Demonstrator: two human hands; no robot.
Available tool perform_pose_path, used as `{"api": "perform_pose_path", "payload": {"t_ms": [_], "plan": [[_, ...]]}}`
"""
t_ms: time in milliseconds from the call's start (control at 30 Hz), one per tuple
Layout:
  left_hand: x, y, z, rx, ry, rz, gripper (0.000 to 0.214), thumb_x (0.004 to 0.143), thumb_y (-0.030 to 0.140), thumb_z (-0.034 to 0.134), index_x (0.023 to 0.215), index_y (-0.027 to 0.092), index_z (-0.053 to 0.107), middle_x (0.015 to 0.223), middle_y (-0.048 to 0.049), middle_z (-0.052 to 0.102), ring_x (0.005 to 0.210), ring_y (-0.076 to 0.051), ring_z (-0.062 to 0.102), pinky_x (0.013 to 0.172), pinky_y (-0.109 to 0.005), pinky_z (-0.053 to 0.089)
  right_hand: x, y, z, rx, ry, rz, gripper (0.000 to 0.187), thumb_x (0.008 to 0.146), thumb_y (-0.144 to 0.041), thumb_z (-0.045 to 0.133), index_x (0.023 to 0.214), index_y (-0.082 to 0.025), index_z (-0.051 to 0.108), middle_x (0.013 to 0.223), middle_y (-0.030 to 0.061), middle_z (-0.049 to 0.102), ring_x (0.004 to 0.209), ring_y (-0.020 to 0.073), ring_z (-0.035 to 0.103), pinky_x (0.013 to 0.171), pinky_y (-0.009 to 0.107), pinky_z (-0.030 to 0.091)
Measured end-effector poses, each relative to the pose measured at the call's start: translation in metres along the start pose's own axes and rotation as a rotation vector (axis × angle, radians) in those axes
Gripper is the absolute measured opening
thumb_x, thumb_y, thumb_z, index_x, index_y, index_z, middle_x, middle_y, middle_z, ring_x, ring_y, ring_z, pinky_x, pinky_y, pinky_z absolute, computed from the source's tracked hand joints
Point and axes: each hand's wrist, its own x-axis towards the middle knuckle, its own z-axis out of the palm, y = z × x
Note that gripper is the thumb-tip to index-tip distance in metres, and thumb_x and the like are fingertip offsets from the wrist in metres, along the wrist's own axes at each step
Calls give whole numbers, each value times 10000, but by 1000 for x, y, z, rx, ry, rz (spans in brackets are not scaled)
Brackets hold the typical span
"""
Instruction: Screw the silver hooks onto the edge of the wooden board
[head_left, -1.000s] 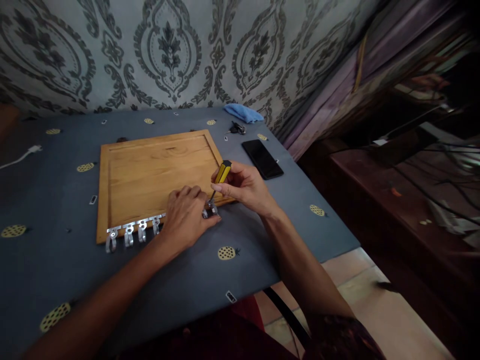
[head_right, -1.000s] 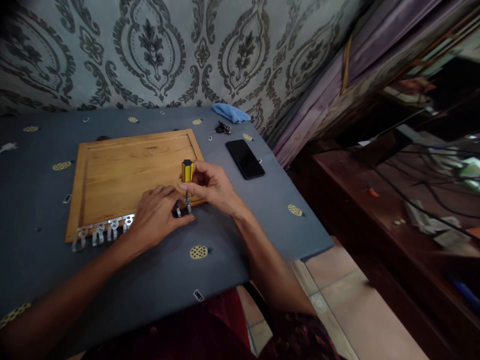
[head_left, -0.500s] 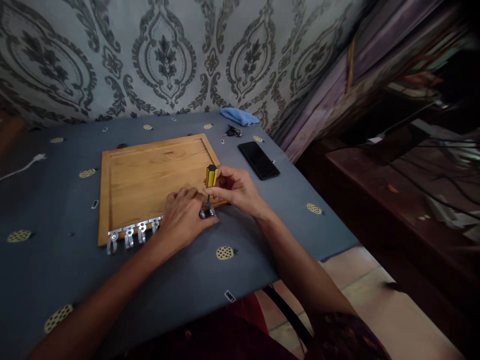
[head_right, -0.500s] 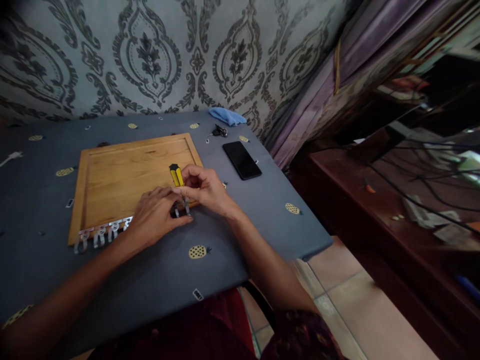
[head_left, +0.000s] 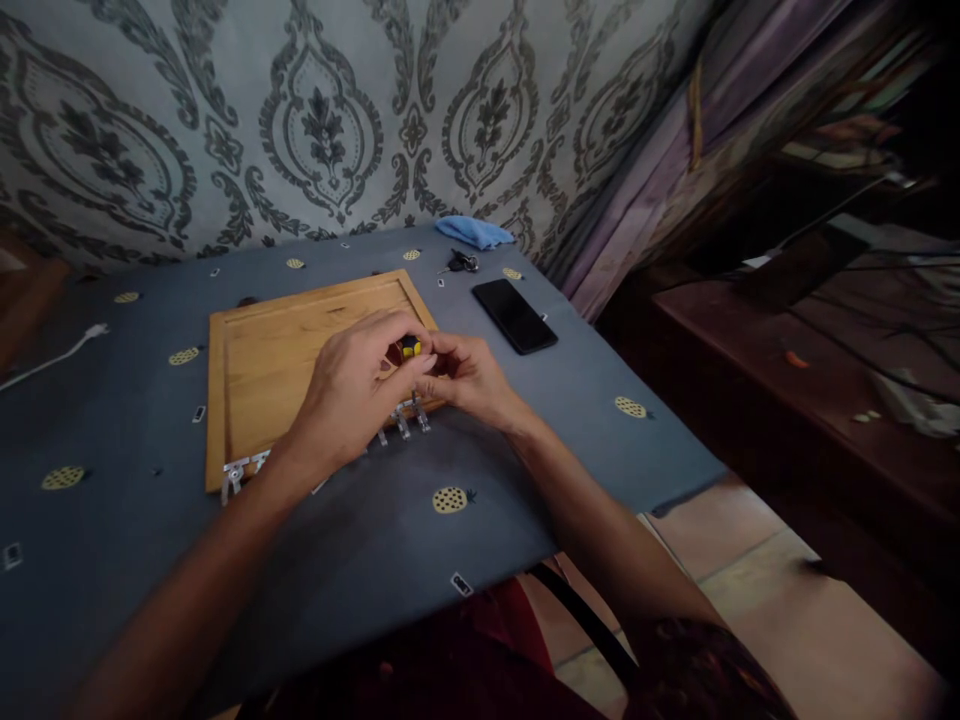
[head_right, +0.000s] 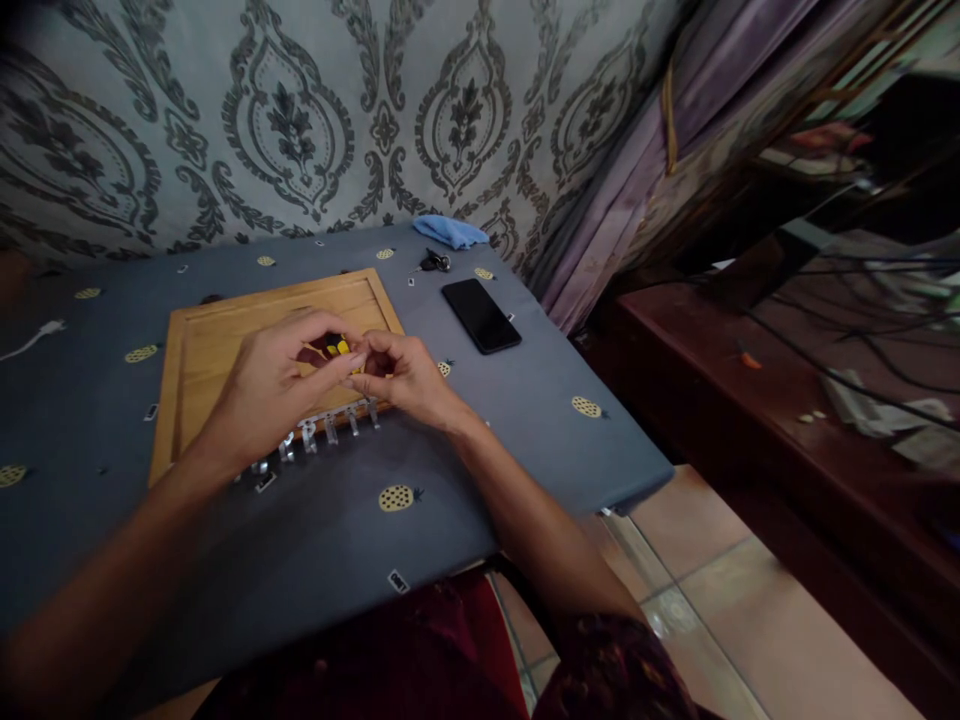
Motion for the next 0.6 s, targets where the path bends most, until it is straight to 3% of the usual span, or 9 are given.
{"api": "perform_pose_path", "payload": {"t_ms": [100,167,300,433,600], "plan": [[1,-4,2,12,27,-6,82,905,191,626,882,206,704,836,6,709,728,-132,635,654,-266,471,-5,-1,-6,-139,-16,-43,376,818,-544,791,853,-202,640,768,-25,609,727,135,578,716,294,505],[1,-8,0,8,35,-2,85,896,195,636,909,211,718,845,9,721,720,-129,641,650,-259,477,-14,2,-12,-236,-55,-50,390,831,-527,790,1030,-208,685,955,24,698,931,191,655,869,356,538],[1,-13,-4,1,55,-19,109,873,186,659,948,209,735,876,2,746,702,-125,650,644,-250,490,-38,14,-21,-361,-141,-3,781,789,-550,828,1455,-281,519,1278,98,686,1210,296,647,1070,511,504],[2,-15,-4,0,70,-21,98,871,180,672,938,201,740,875,-6,753,695,-120,653,634,-241,490,-51,27,-22,-482,-122,-12,800,812,-509,825,1503,-316,471,1369,112,632,1277,320,607,1116,547,477],[3,-16,-4,9,70,-20,83,886,192,676,940,193,740,870,-6,756,693,-116,657,632,-227,494,-49,31,-20,-484,-168,-24,716,845,-421,820,1471,-284,499,1222,95,685,1191,290,647,1080,535,510]]}}
